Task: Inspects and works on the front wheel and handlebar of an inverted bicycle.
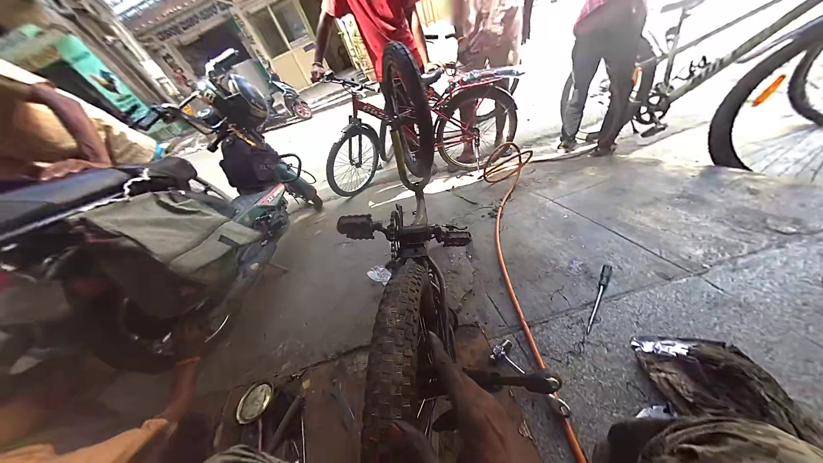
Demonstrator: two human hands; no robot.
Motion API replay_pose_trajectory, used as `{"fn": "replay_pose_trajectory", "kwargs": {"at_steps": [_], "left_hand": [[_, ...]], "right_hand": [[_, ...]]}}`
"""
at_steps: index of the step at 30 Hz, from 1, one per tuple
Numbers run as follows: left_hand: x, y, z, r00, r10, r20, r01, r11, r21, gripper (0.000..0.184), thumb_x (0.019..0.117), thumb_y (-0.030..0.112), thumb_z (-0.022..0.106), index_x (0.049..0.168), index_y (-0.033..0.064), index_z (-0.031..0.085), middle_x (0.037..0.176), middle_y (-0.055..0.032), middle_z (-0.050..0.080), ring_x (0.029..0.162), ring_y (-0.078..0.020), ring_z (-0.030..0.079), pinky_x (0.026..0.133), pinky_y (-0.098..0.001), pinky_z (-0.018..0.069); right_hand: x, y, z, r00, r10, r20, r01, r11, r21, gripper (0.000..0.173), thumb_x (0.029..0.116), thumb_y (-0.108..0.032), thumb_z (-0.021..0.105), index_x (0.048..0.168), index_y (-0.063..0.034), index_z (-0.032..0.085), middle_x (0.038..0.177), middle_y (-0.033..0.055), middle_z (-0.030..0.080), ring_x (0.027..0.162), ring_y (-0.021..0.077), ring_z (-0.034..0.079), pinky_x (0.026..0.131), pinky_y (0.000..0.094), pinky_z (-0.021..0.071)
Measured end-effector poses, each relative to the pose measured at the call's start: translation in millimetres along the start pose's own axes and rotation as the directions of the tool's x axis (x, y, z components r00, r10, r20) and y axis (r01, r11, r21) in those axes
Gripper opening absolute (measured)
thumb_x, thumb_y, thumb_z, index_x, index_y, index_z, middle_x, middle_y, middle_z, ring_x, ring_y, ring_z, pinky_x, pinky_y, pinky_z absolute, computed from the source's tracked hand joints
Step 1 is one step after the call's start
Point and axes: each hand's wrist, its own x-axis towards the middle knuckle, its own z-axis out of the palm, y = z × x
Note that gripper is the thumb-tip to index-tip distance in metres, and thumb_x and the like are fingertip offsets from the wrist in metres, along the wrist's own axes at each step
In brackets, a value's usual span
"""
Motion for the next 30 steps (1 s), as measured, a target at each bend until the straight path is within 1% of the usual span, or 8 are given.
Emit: {"fn": "replay_pose_trajectory", "kwargs": {"at_steps": [3,6,10,17,20,25,28,30], "left_hand": [[71,89,44,0.974,-0.123,0.191,0.121,0.992,0.022,0.045,0.1087,0.034,0.042,0.138,0.0028,0.055,0.121,-0.0142,0.071,0.103,-0.0278,0.072,0.086,-0.0456,0.0613],[129,152,104,0.811,-0.142,0.568,0.025,0.978,0.209,0.037,0.1100,0.028,0.045,0.137,0.0056,0.058,0.118,-0.0124,0.072,0.100,-0.0269,0.073,0.086,-0.0436,0.0616],[206,160,206,0.622,-0.259,0.739,0.039,0.953,0.301,0.041,0.1120,0.028,0.039,0.137,0.0003,0.055,0.120,-0.0186,0.069,0.104,-0.0295,0.070,0.092,-0.0477,0.0572],[259,105,360,0.793,-0.257,0.552,0.387,0.913,-0.130,0.043,0.1099,0.031,0.045,0.136,-0.0002,0.056,0.123,-0.0194,0.068,0.104,-0.0285,0.068,0.090,-0.0475,0.0539],[241,63,391,0.766,-0.315,0.560,0.510,0.829,-0.232,0.043,0.1092,0.032,0.047,0.138,0.0009,0.054,0.124,-0.0201,0.067,0.106,-0.0306,0.067,0.090,-0.0489,0.0533],[228,37,428,0.749,-0.283,0.599,0.572,0.732,-0.371,0.040,0.1085,0.028,0.048,0.134,-0.0022,0.057,0.119,-0.0200,0.069,0.098,-0.0275,0.069,0.086,-0.0429,0.0563],[232,55,441,0.732,-0.243,0.637,0.603,0.666,-0.439,0.042,0.1086,0.028,0.048,0.135,-0.0041,0.055,0.122,-0.0223,0.067,0.099,-0.0273,0.069,0.086,-0.0409,0.0561],[230,62,438,0.743,-0.138,0.655,0.534,0.712,-0.456,0.046,0.1094,0.029,0.048,0.137,-0.0076,0.052,0.123,-0.0249,0.064,0.099,-0.0268,0.067,0.086,-0.0394,0.0552]], "right_hand": [[6,-2,-18,0.998,-0.059,-0.037,0.055,0.993,-0.103,0.080,0.0906,-0.043,0.076,0.150,0.0021,0.048,0.124,0.0166,0.067,0.093,0.0216,0.072,0.076,0.0405,0.0630],[16,-9,-44,0.995,-0.088,-0.038,0.078,0.975,-0.209,0.073,0.0929,-0.042,0.074,0.148,0.0001,0.051,0.127,0.0167,0.066,0.098,0.0218,0.072,0.077,0.0393,0.0638],[24,-20,-49,0.993,-0.105,0.060,0.113,0.982,-0.150,0.073,0.0961,-0.041,0.070,0.148,0.0052,0.047,0.128,0.0175,0.065,0.106,0.0212,0.071,0.081,0.0368,0.0644],[88,14,-46,0.995,-0.050,-0.083,0.037,0.988,-0.150,0.059,0.0972,-0.048,0.063,0.134,-0.0023,0.062,0.117,0.0066,0.072,0.105,0.0168,0.071,0.086,0.0365,0.0623],[157,21,-70,0.992,-0.001,-0.127,-0.035,0.959,-0.281,0.039,0.1013,-0.044,0.058,0.116,-0.0107,0.073,0.099,0.0022,0.074,0.089,0.0163,0.073,0.078,0.0390,0.0620],[327,61,-65,0.911,0.403,-0.084,-0.409,0.864,-0.294,0.028,0.1052,-0.025,0.058,0.116,0.0004,0.065,0.096,0.0135,0.067,0.081,0.0193,0.064,0.075,0.0382,0.0546],[398,122,-69,0.923,0.330,0.199,-0.069,0.651,-0.756,0.050,0.0889,-0.001,0.070,0.138,-0.0032,0.062,0.127,0.0249,0.064,0.112,0.0376,0.063,0.097,0.0562,0.0488],[417,138,-60,0.876,0.305,0.373,0.183,0.507,-0.842,0.044,0.0875,-0.007,0.077,0.129,0.0023,0.064,0.117,0.0275,0.067,0.108,0.0433,0.064,0.095,0.0618,0.0482]]}}
